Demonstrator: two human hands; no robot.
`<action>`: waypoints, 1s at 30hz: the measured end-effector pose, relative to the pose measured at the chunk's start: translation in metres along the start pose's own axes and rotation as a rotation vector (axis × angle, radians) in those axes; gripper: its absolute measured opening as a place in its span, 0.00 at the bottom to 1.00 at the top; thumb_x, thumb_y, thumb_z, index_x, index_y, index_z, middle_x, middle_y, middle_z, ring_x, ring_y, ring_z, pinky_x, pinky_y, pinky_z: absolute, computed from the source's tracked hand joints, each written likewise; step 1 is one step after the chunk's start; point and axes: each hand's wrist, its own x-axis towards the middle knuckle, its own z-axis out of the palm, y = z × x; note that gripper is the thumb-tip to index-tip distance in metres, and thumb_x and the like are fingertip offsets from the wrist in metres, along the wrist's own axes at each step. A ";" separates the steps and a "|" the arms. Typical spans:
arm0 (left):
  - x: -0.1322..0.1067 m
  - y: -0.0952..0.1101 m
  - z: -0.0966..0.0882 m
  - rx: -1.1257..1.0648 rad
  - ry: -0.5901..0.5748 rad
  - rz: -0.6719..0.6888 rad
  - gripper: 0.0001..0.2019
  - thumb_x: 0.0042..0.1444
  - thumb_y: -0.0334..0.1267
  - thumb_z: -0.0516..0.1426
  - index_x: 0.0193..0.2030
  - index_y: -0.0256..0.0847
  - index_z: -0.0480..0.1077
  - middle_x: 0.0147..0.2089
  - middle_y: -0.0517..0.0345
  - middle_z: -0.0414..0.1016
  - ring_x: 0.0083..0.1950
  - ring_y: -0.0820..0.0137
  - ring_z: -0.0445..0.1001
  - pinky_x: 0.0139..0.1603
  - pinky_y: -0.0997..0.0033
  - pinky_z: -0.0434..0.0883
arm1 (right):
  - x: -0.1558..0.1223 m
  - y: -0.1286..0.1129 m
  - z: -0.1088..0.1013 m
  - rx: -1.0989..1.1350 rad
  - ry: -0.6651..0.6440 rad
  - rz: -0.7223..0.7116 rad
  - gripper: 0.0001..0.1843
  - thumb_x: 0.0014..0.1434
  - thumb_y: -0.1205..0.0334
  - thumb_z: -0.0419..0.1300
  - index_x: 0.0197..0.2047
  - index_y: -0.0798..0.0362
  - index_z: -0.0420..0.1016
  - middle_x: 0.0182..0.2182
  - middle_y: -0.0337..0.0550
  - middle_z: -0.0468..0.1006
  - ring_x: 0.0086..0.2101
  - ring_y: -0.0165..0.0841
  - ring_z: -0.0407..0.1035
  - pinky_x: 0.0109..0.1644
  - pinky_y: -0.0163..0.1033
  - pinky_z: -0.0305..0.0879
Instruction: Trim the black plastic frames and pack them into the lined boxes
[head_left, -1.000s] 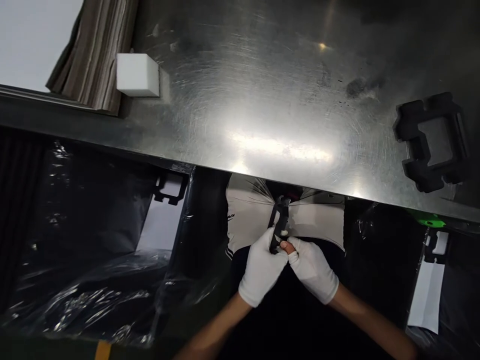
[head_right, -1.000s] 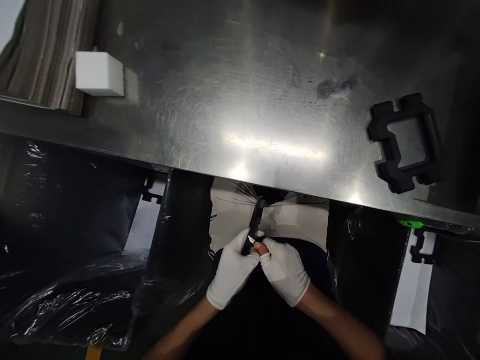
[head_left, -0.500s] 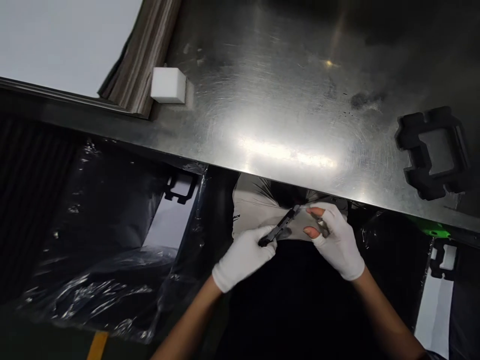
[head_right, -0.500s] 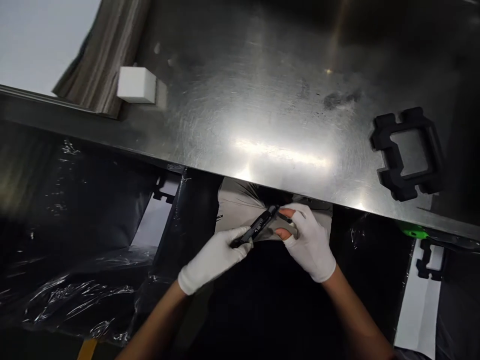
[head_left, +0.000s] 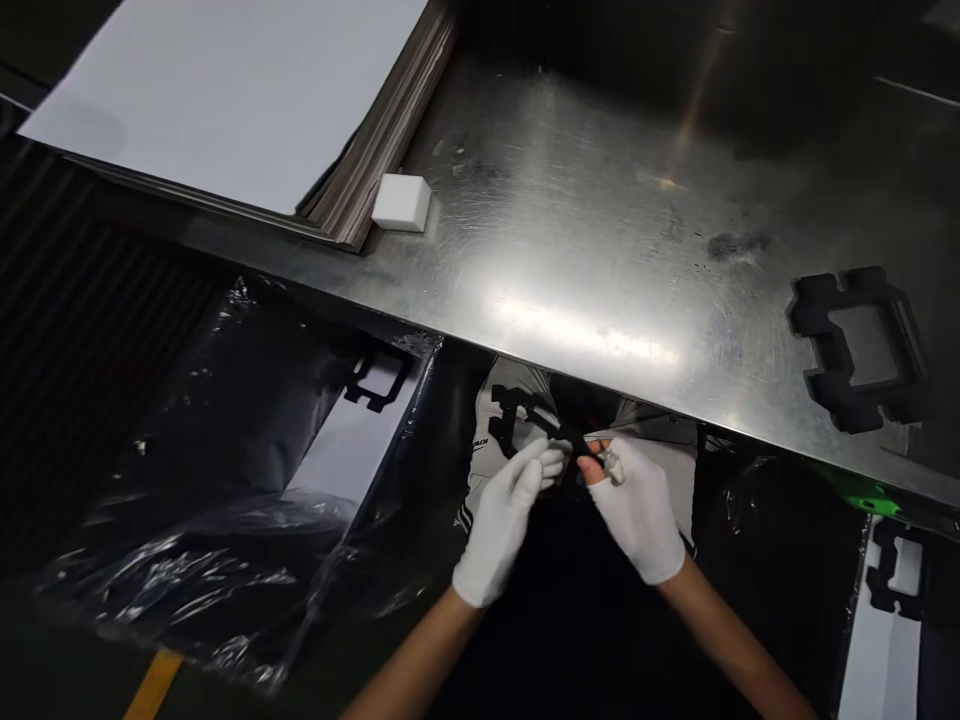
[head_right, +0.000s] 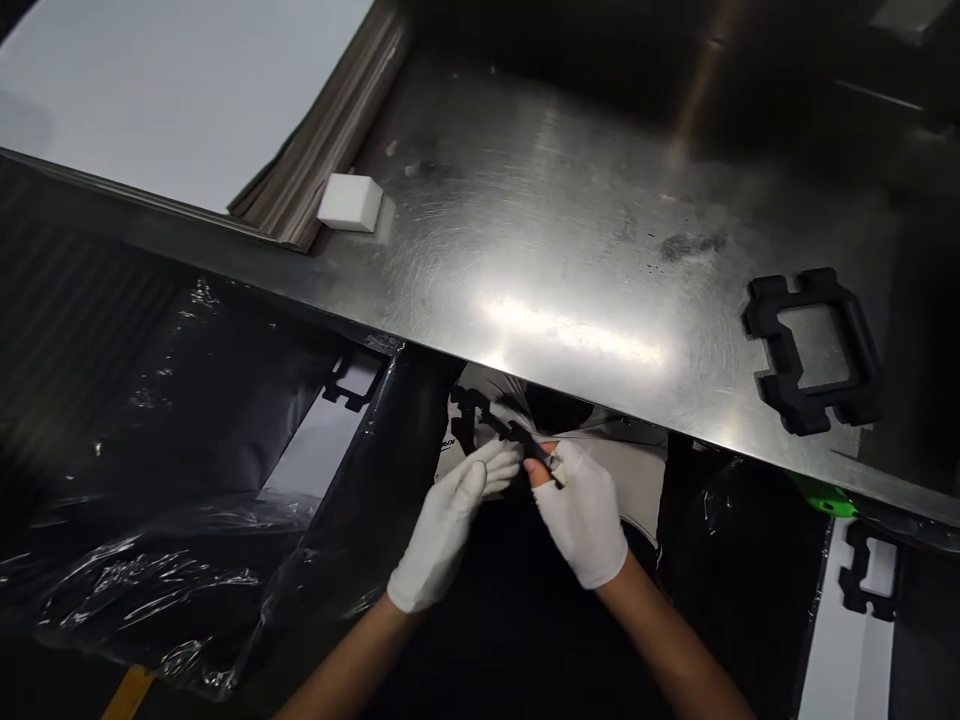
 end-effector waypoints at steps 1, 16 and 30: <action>0.002 0.003 0.007 -0.108 -0.019 -0.031 0.33 0.61 0.66 0.63 0.56 0.37 0.79 0.53 0.42 0.85 0.53 0.56 0.83 0.56 0.57 0.78 | -0.005 -0.004 0.005 0.008 -0.055 0.006 0.08 0.69 0.55 0.64 0.48 0.46 0.80 0.42 0.39 0.86 0.42 0.37 0.80 0.48 0.41 0.73; -0.011 -0.013 0.001 1.447 -0.237 0.057 0.18 0.66 0.52 0.55 0.50 0.41 0.75 0.35 0.50 0.84 0.38 0.54 0.85 0.40 0.61 0.73 | -0.043 0.035 -0.005 -0.237 -0.504 -0.029 0.24 0.80 0.46 0.43 0.37 0.49 0.67 0.26 0.35 0.73 0.25 0.29 0.65 0.31 0.35 0.52; -0.008 -0.021 0.000 1.456 -0.216 0.160 0.21 0.66 0.56 0.56 0.47 0.39 0.76 0.29 0.50 0.82 0.33 0.52 0.85 0.35 0.63 0.70 | -0.031 0.013 0.002 -0.599 -0.612 0.069 0.19 0.81 0.51 0.48 0.48 0.48 0.78 0.34 0.39 0.85 0.33 0.34 0.79 0.33 0.39 0.49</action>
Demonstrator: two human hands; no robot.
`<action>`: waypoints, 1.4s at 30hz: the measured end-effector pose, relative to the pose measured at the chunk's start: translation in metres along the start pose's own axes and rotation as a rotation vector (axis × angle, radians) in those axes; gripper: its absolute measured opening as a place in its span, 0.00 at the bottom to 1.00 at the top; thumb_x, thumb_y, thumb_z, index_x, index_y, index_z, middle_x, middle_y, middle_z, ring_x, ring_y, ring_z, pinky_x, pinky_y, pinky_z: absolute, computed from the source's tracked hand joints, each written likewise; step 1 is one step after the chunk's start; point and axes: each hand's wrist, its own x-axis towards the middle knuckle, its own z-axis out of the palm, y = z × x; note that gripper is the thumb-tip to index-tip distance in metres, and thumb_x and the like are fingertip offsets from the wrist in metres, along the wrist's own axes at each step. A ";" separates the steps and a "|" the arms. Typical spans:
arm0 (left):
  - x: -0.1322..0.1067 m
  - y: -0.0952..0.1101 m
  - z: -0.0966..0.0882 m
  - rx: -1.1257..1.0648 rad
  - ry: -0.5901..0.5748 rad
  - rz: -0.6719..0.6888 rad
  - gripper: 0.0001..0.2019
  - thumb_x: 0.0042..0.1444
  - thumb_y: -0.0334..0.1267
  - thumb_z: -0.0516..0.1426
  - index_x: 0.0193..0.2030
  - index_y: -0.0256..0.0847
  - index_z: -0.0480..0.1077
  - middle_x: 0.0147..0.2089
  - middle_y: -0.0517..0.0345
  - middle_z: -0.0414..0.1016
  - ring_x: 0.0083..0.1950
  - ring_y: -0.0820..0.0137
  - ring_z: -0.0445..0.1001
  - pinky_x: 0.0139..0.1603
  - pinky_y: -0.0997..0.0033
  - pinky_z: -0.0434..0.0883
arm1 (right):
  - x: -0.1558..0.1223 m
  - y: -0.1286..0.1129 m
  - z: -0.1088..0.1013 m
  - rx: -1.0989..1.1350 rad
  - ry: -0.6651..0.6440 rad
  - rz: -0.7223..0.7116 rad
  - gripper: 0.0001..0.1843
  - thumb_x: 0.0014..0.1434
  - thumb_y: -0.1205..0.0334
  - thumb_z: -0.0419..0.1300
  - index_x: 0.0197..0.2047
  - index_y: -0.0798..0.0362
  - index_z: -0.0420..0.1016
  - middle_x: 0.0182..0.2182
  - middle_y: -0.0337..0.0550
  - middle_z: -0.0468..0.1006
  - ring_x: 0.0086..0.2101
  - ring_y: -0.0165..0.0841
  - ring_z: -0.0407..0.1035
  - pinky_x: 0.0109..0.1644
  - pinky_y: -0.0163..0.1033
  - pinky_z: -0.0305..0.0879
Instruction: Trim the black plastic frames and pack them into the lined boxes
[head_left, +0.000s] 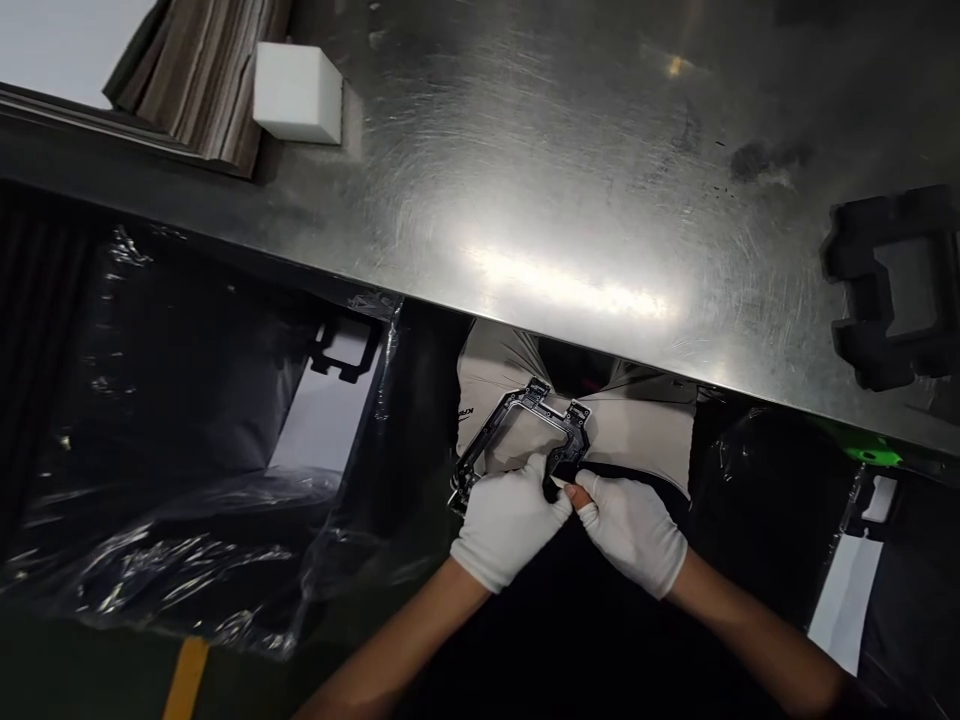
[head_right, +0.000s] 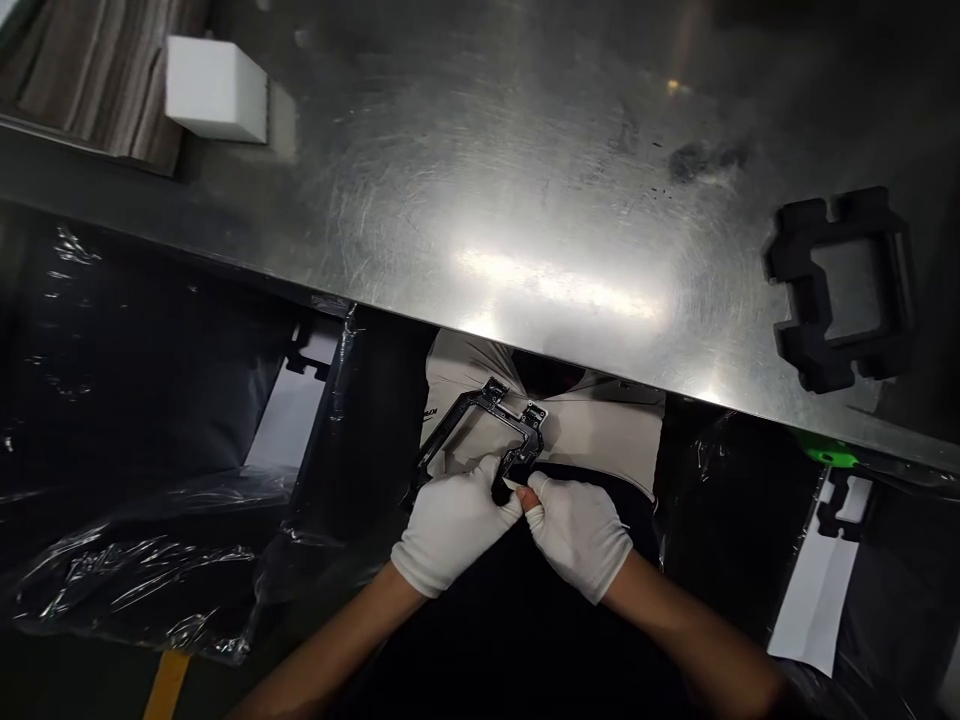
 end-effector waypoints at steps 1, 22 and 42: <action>0.000 -0.001 0.001 -0.017 0.025 0.016 0.20 0.66 0.55 0.57 0.47 0.39 0.77 0.29 0.50 0.81 0.33 0.52 0.84 0.35 0.63 0.70 | 0.000 -0.001 -0.001 0.001 -0.008 0.001 0.19 0.81 0.51 0.48 0.48 0.48 0.78 0.34 0.39 0.86 0.33 0.34 0.79 0.33 0.39 0.49; 0.000 0.009 0.001 0.094 -0.004 -0.095 0.20 0.64 0.54 0.55 0.45 0.39 0.77 0.31 0.46 0.83 0.35 0.49 0.85 0.37 0.60 0.71 | 0.003 -0.002 0.013 0.115 0.022 0.092 0.21 0.81 0.48 0.47 0.46 0.48 0.77 0.32 0.39 0.84 0.30 0.33 0.77 0.32 0.37 0.50; -0.036 -0.011 -0.157 -1.488 -0.278 0.084 0.27 0.59 0.69 0.60 0.25 0.47 0.70 0.11 0.63 0.55 0.13 0.72 0.53 0.16 0.68 0.57 | -0.062 0.068 -0.073 0.749 0.120 -0.155 0.26 0.76 0.38 0.48 0.40 0.46 0.78 0.33 0.43 0.81 0.28 0.35 0.74 0.32 0.40 0.71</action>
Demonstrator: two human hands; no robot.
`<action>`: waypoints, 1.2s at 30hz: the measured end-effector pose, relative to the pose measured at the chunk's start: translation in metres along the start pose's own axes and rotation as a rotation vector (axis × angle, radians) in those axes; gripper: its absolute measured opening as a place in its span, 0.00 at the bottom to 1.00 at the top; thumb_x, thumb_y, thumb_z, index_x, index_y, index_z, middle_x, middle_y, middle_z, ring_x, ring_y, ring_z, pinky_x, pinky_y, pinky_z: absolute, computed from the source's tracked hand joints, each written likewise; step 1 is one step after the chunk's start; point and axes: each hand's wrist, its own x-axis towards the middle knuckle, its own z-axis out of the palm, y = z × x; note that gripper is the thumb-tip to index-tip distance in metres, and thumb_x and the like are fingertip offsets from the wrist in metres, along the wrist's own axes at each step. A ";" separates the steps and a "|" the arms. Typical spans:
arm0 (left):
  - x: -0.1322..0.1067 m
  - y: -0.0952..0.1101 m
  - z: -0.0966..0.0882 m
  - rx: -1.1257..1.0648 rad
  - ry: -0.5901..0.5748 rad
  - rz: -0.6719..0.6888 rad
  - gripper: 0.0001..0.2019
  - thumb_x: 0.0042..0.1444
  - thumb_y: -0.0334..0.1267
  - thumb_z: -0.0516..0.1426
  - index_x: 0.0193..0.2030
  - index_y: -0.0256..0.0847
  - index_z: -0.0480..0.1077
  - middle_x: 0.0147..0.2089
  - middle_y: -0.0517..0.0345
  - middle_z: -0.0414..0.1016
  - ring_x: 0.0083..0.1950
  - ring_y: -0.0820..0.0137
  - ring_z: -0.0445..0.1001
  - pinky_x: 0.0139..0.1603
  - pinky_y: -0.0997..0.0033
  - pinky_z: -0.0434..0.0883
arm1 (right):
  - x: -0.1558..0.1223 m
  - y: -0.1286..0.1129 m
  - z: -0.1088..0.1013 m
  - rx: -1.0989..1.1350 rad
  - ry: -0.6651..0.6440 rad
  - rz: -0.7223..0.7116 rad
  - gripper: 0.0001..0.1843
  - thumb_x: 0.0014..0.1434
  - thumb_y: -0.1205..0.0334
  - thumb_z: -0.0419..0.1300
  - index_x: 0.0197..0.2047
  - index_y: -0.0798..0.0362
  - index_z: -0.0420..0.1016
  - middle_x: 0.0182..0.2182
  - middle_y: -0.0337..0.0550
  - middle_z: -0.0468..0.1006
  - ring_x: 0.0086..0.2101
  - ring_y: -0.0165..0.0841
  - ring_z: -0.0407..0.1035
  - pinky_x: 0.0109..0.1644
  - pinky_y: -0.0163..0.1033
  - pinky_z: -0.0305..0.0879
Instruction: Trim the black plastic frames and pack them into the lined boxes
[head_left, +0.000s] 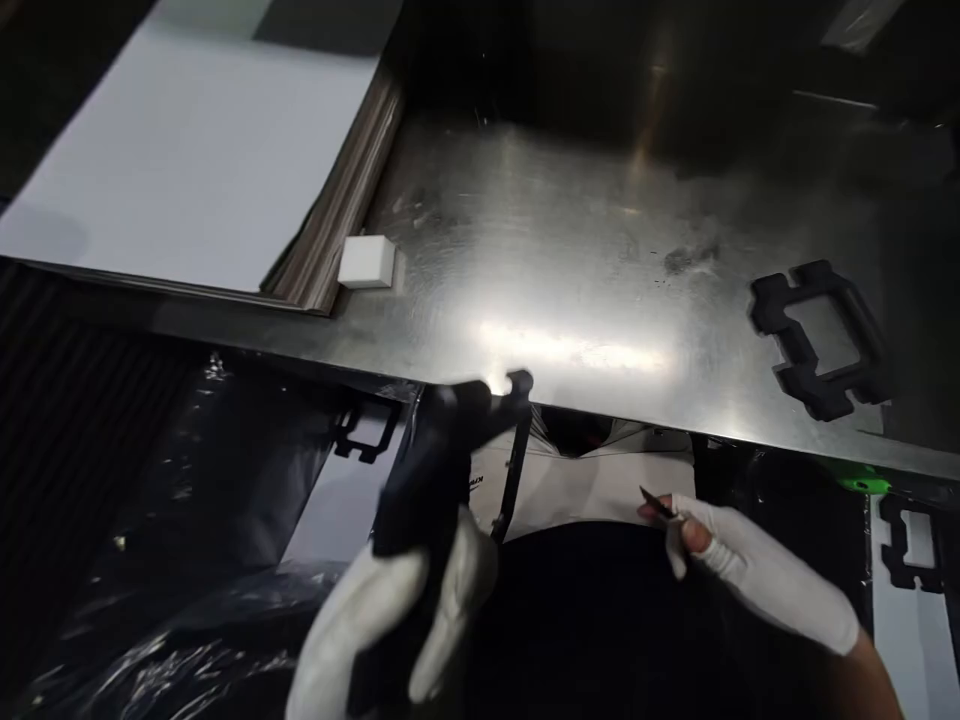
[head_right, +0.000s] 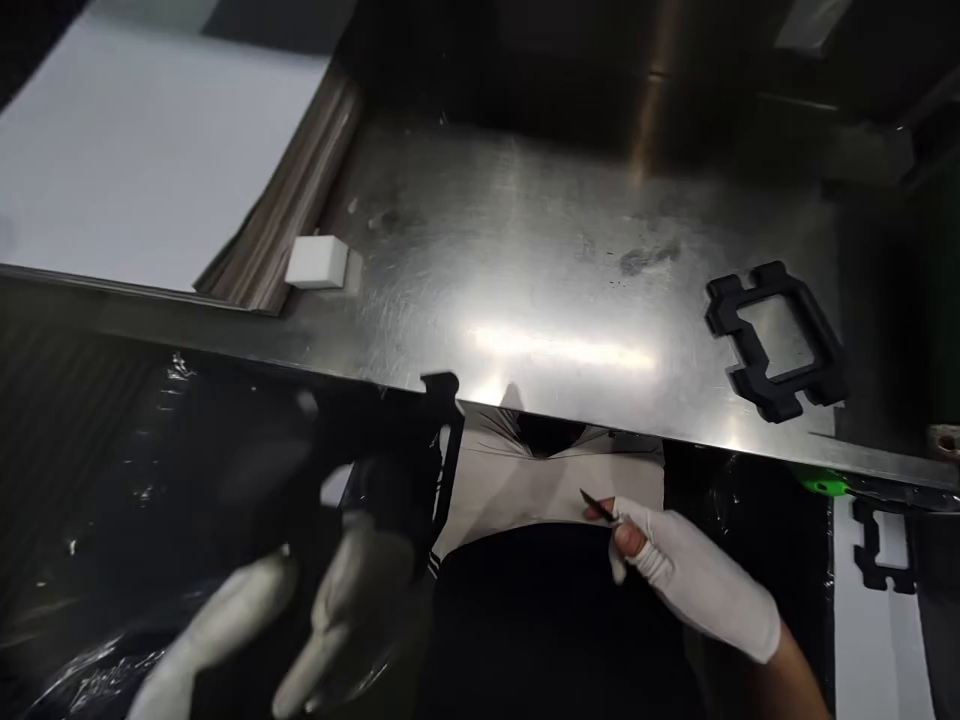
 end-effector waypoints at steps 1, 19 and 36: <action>0.011 0.017 0.006 -0.028 -0.065 0.013 0.27 0.59 0.68 0.61 0.25 0.47 0.70 0.11 0.63 0.55 0.12 0.72 0.53 0.14 0.69 0.56 | 0.002 -0.014 -0.010 -0.098 0.110 -0.067 0.26 0.76 0.39 0.49 0.38 0.45 0.78 0.34 0.44 0.81 0.32 0.37 0.76 0.35 0.41 0.73; 0.140 0.072 0.048 0.113 -0.104 0.075 0.21 0.70 0.55 0.55 0.32 0.41 0.69 0.12 0.69 0.55 0.11 0.77 0.53 0.16 0.77 0.52 | 0.118 -0.091 0.002 -1.058 0.461 -0.284 0.20 0.79 0.61 0.46 0.63 0.52 0.75 0.46 0.51 0.80 0.36 0.38 0.74 0.34 0.40 0.68; 0.137 0.070 0.038 -0.042 -0.186 0.131 0.20 0.74 0.49 0.52 0.31 0.40 0.69 0.12 0.70 0.54 0.11 0.78 0.52 0.19 0.77 0.56 | 0.121 -0.103 -0.041 -0.929 0.658 -0.032 0.20 0.80 0.59 0.46 0.56 0.55 0.78 0.47 0.52 0.79 0.38 0.40 0.74 0.36 0.41 0.69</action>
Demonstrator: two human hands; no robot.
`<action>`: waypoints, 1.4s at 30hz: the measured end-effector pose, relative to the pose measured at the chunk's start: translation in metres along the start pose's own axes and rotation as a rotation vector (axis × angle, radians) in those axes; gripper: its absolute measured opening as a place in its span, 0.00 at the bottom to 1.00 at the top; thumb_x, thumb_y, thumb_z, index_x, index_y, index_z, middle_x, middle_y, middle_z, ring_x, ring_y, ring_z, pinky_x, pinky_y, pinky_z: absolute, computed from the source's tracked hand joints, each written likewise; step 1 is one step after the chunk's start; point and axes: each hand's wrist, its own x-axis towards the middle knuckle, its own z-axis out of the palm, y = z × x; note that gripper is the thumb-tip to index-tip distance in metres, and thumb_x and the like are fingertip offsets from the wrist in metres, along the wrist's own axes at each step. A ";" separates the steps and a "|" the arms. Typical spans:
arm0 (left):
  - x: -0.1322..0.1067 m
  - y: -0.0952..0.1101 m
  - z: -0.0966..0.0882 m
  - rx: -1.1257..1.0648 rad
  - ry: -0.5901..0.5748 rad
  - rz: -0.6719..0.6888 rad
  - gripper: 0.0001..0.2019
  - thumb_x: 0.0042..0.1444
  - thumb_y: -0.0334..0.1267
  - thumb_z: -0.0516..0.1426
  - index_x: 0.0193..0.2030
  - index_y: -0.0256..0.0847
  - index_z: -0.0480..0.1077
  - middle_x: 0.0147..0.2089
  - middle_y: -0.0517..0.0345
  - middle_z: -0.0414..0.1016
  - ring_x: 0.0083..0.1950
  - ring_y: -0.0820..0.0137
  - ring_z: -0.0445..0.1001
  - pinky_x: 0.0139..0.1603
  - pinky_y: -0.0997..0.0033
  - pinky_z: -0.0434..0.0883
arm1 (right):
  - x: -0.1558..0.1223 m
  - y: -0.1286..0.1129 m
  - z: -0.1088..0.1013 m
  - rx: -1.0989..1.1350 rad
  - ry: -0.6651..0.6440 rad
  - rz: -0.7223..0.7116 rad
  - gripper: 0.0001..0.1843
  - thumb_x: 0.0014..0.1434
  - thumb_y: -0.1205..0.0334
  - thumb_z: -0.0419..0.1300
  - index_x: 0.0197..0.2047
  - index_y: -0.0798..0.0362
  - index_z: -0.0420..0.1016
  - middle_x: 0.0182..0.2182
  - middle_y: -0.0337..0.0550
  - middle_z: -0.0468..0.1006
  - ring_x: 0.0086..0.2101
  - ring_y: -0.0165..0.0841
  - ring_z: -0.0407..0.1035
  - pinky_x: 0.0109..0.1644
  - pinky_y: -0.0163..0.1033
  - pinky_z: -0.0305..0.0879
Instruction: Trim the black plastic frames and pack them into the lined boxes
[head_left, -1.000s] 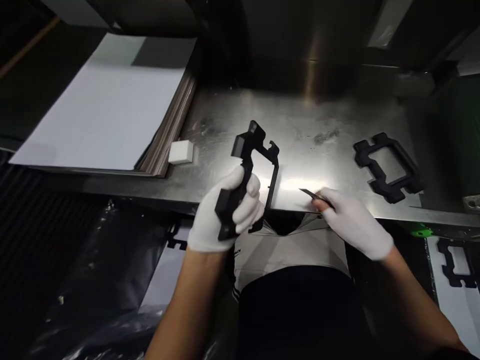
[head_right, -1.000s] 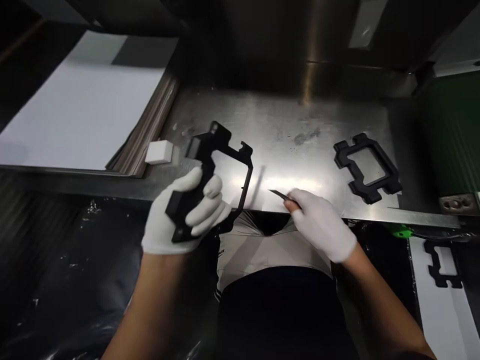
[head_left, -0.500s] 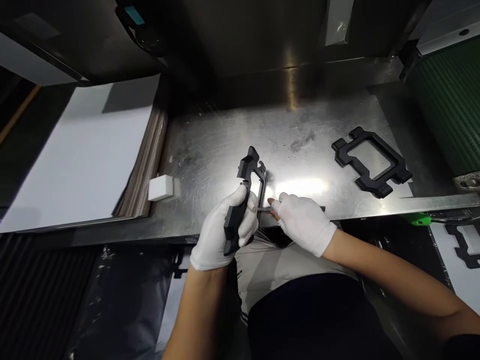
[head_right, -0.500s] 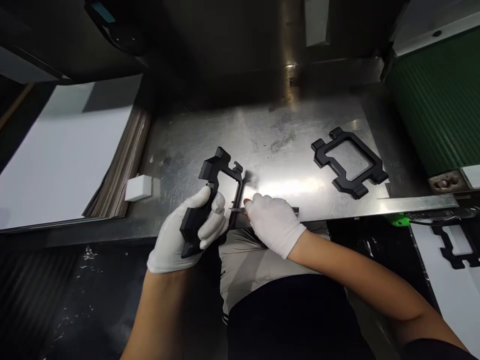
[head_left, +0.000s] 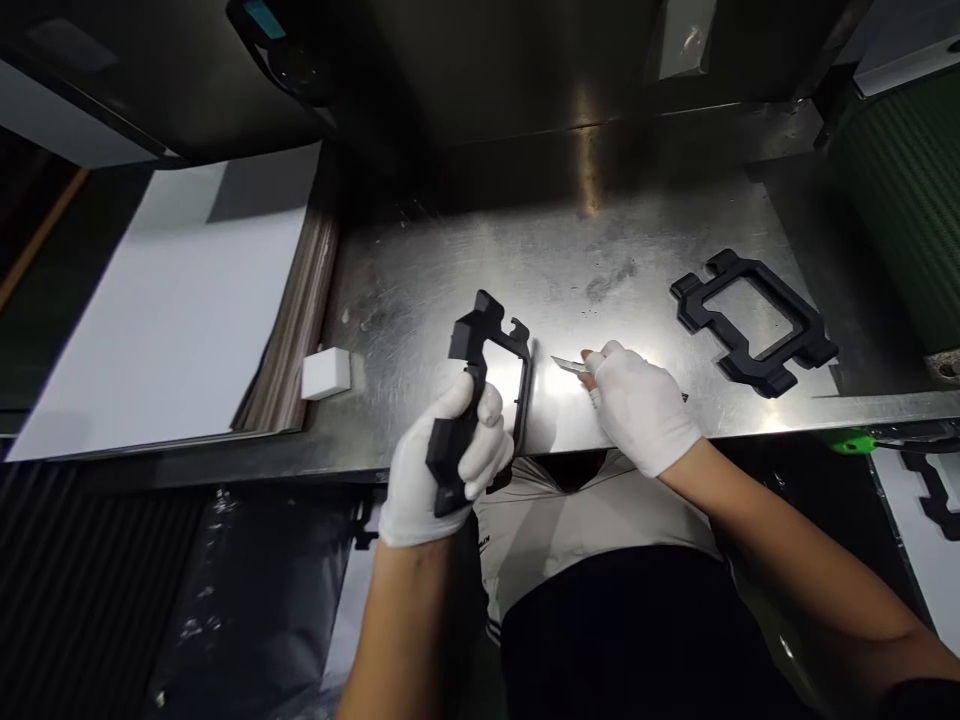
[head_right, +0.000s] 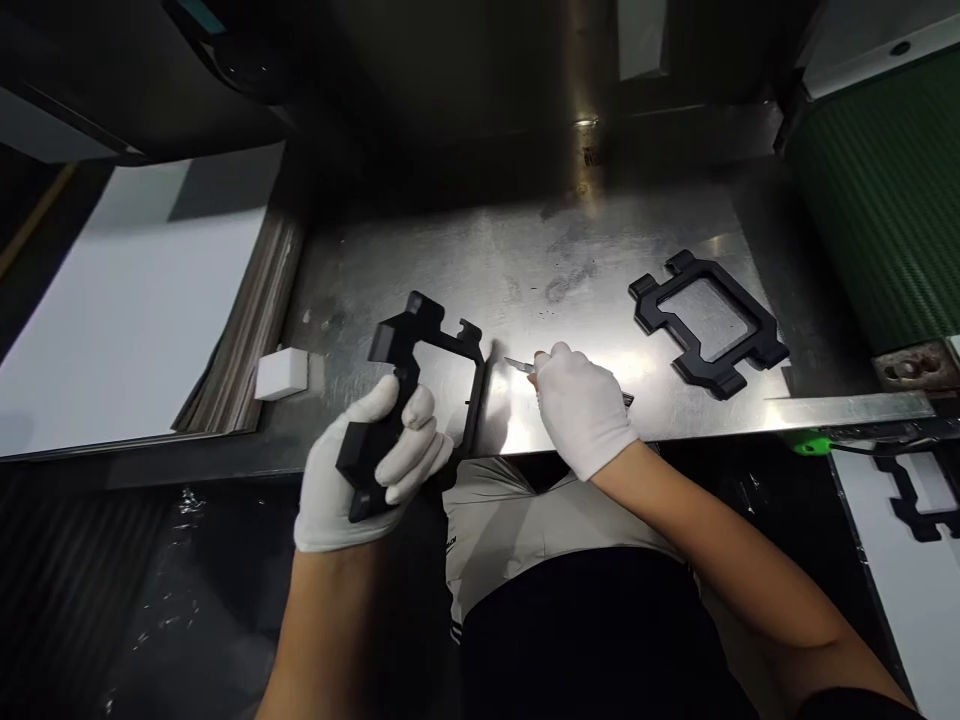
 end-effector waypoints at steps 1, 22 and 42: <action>-0.004 -0.001 -0.003 -0.050 -0.023 0.033 0.21 0.74 0.48 0.53 0.30 0.41 0.68 0.11 0.71 0.52 0.10 0.78 0.50 0.19 0.76 0.57 | 0.000 0.001 0.000 0.018 0.011 -0.001 0.19 0.79 0.59 0.48 0.55 0.55 0.79 0.48 0.53 0.79 0.40 0.41 0.75 0.38 0.42 0.71; -0.075 -0.044 -0.032 -0.413 -0.029 0.281 0.23 0.72 0.54 0.54 0.28 0.44 0.63 0.11 0.73 0.52 0.10 0.76 0.54 0.19 0.74 0.62 | -0.056 -0.057 0.064 1.821 -0.464 -0.291 0.30 0.76 0.36 0.53 0.57 0.54 0.79 0.36 0.42 0.81 0.36 0.32 0.75 0.46 0.39 0.71; -0.196 -0.105 -0.301 1.088 1.231 -0.457 0.12 0.69 0.43 0.61 0.49 0.35 0.75 0.50 0.46 0.79 0.52 0.57 0.79 0.55 0.51 0.77 | -0.098 -0.091 0.075 0.337 -0.665 -0.665 0.16 0.76 0.51 0.55 0.53 0.50 0.80 0.46 0.47 0.84 0.45 0.44 0.79 0.51 0.49 0.75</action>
